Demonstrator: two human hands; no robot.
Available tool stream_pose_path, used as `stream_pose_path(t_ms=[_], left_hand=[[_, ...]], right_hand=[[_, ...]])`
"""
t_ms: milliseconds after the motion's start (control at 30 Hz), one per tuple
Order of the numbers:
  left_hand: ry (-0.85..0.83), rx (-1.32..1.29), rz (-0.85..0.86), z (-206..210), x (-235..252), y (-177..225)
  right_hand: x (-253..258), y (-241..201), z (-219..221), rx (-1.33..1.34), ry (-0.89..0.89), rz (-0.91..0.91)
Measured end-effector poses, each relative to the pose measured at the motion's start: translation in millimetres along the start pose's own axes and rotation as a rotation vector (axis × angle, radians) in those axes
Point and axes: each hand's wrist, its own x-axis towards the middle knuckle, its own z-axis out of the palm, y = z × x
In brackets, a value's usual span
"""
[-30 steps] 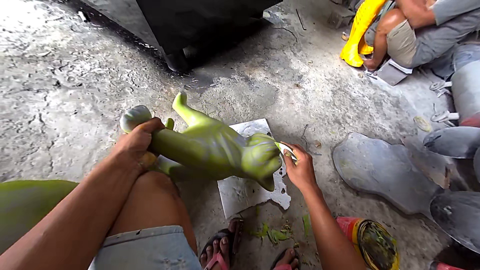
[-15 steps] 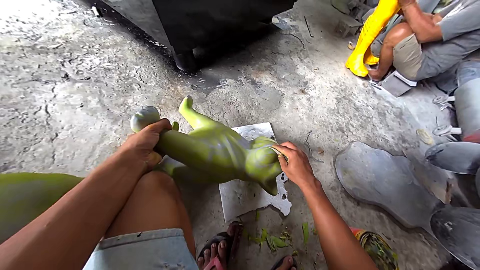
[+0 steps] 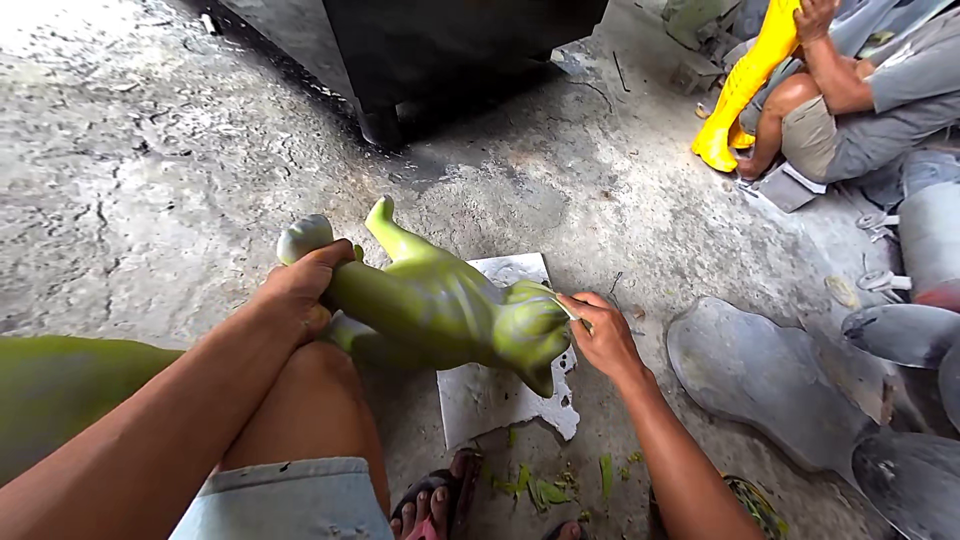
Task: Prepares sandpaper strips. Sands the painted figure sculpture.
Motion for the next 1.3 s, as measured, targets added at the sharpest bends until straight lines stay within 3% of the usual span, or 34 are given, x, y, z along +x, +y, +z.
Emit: stream_pose_path(t_ms=[200, 533, 800, 1033, 1300], left_hand=[[-0.010, 0.025, -0.001, -0.3, 1.6, -0.1], [-0.014, 0.022, 0.004, 1.6, 0.8, 1.0], [-0.019, 0.027, 0.000, 1.1, 3.8, 0.1], [-0.021, 0.045, 0.000, -1.0, 5.9, 0.2], [-0.019, 0.054, -0.006, -2.2, 5.6, -1.0]], right_hand=[[16.4, -23.6, 0.5, -0.035, -0.141, 0.060], [-40.7, -28.6, 64.7, -0.083, 0.214, 0.088], [-35.1, -19.3, 54.7, -0.039, 0.317, 0.063], [-36.9, -19.0, 68.6, -0.158, 0.302, 0.024], [-45.3, -9.9, 60.3, -0.063, 0.320, 0.046]])
